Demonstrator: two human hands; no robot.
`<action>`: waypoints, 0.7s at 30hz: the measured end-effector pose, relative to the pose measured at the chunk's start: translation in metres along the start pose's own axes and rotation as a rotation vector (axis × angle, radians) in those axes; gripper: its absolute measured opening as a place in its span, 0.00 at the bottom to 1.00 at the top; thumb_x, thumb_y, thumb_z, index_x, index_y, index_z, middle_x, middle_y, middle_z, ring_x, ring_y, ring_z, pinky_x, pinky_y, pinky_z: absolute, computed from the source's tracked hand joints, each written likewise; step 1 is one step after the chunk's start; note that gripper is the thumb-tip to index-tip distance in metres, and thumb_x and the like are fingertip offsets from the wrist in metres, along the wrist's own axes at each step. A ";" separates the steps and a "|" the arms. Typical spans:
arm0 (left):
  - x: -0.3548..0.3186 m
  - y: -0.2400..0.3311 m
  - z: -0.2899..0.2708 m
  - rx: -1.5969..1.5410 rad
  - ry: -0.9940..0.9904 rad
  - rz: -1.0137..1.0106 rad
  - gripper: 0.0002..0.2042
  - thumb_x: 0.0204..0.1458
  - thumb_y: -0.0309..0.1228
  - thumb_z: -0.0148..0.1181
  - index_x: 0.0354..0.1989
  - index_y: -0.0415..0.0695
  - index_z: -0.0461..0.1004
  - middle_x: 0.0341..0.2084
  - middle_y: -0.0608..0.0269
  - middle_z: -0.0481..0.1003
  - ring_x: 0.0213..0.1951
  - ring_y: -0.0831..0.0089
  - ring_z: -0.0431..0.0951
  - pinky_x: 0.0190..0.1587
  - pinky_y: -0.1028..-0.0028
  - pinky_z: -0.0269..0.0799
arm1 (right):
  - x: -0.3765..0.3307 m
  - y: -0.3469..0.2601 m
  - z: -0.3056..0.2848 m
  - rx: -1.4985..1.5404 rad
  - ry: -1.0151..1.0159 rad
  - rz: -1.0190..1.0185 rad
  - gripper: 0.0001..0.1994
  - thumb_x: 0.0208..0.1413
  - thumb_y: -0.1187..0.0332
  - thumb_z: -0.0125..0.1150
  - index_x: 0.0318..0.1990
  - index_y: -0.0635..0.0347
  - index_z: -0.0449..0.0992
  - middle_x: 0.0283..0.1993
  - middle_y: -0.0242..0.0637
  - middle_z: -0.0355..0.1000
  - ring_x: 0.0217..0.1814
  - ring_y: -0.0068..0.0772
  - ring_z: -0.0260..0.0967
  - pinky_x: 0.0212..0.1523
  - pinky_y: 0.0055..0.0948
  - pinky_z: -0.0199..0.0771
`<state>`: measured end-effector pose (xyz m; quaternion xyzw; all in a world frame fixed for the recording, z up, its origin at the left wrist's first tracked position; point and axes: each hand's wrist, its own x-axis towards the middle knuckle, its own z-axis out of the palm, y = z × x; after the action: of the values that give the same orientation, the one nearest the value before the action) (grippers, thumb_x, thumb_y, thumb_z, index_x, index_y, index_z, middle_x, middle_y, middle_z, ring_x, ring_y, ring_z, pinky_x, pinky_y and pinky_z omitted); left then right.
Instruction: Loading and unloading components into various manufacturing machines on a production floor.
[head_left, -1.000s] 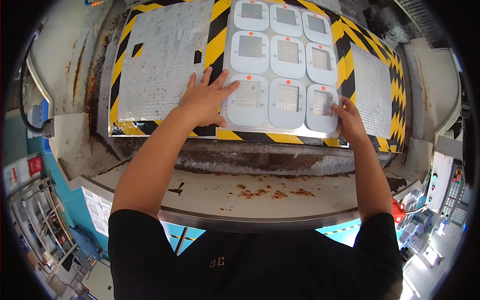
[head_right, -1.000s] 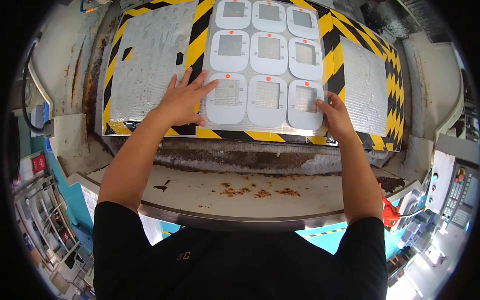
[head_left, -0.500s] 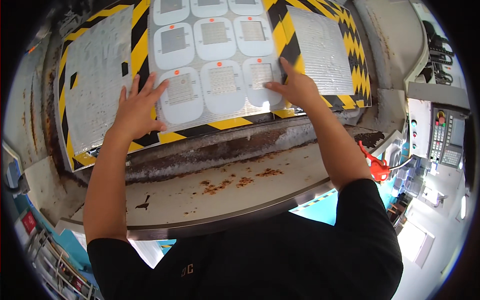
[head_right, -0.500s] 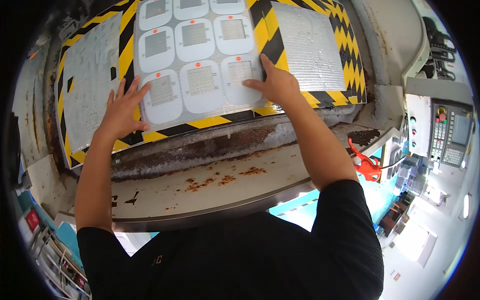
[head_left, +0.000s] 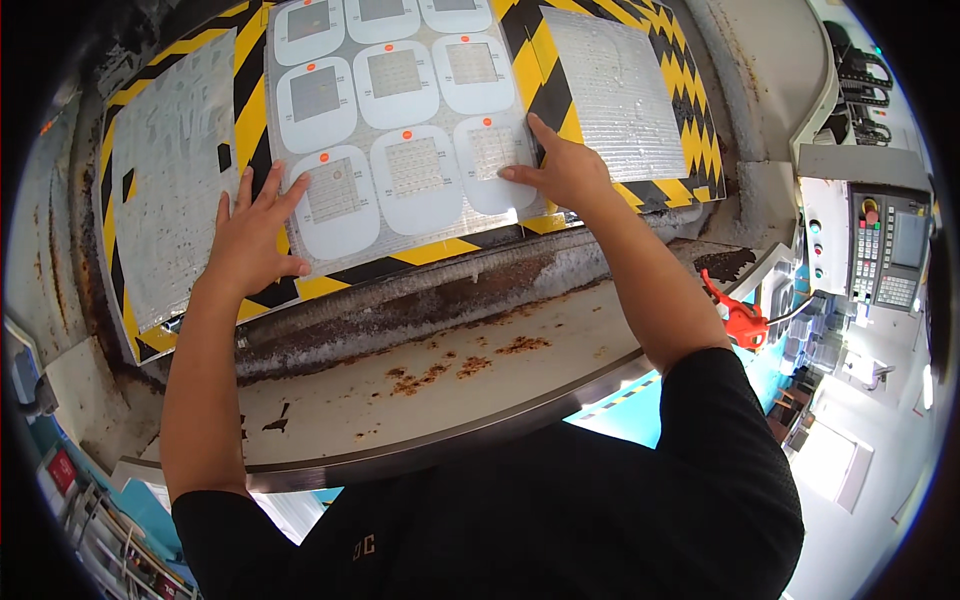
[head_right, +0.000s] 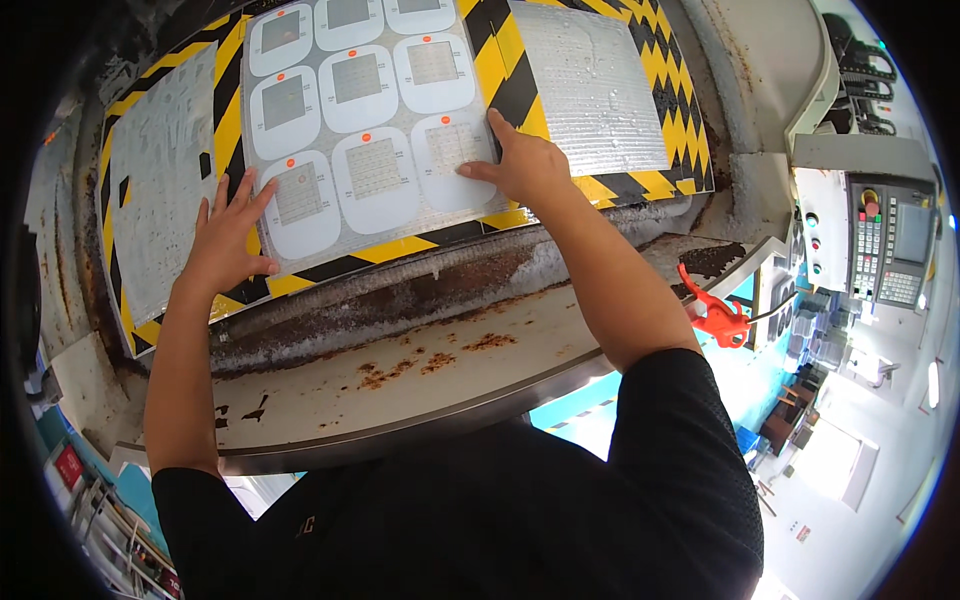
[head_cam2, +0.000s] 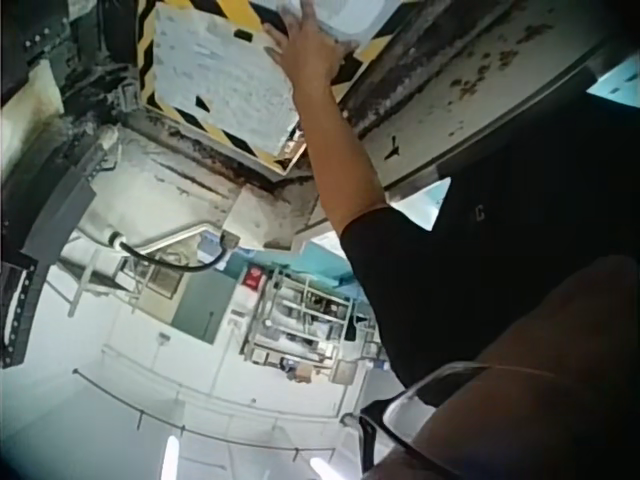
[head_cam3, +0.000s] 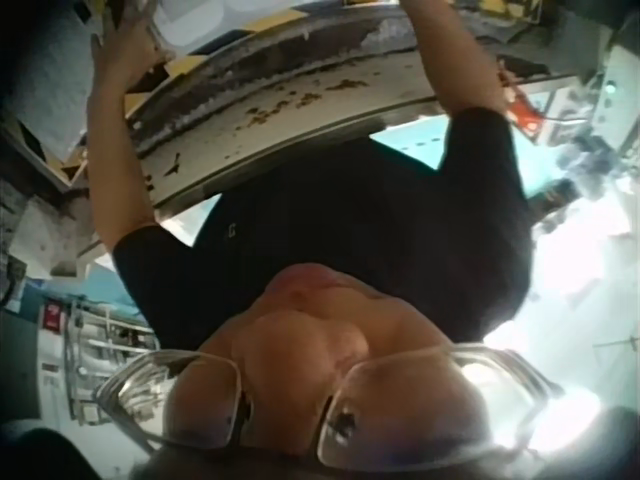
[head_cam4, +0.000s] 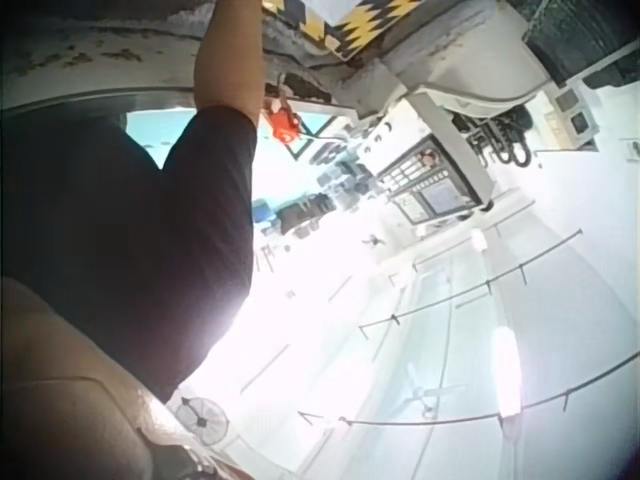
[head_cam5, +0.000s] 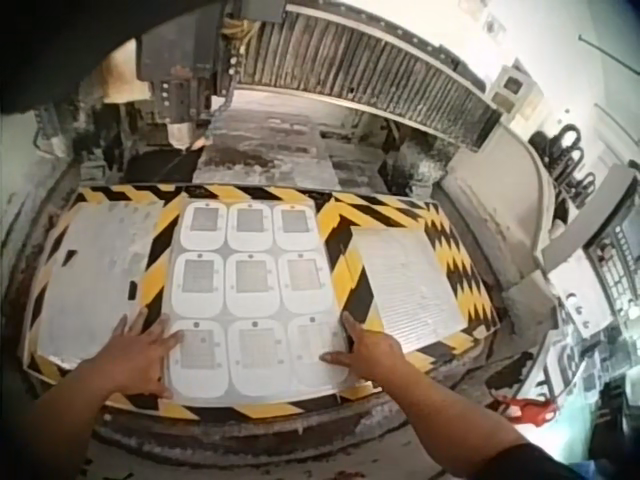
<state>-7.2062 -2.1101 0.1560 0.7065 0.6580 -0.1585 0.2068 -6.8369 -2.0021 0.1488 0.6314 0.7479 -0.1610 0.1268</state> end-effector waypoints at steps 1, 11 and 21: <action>0.001 0.000 0.000 0.002 -0.004 -0.002 0.57 0.27 0.40 0.80 0.72 0.67 0.50 0.74 0.64 0.42 0.74 0.55 0.40 0.71 0.46 0.37 | 0.000 -0.001 -0.001 -0.003 -0.011 0.008 0.50 0.44 0.34 0.65 0.71 0.51 0.55 0.42 0.48 0.77 0.46 0.45 0.77 0.47 0.38 0.75; 0.000 0.002 -0.003 0.032 -0.030 -0.015 0.56 0.29 0.43 0.79 0.71 0.69 0.50 0.74 0.65 0.42 0.74 0.56 0.39 0.72 0.47 0.37 | -0.001 -0.001 0.000 -0.024 -0.033 -0.004 0.54 0.41 0.34 0.66 0.72 0.52 0.52 0.43 0.49 0.77 0.47 0.46 0.77 0.47 0.39 0.75; 0.000 -0.002 0.000 -0.001 -0.006 0.006 0.59 0.24 0.38 0.81 0.72 0.66 0.51 0.74 0.63 0.42 0.74 0.54 0.40 0.71 0.46 0.37 | 0.000 0.002 0.006 -0.016 0.003 -0.036 0.54 0.40 0.34 0.68 0.71 0.53 0.53 0.42 0.49 0.77 0.46 0.48 0.77 0.46 0.39 0.75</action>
<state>-7.2080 -2.1102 0.1555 0.7081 0.6551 -0.1596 0.2097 -6.8351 -2.0037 0.1434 0.6172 0.7605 -0.1563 0.1278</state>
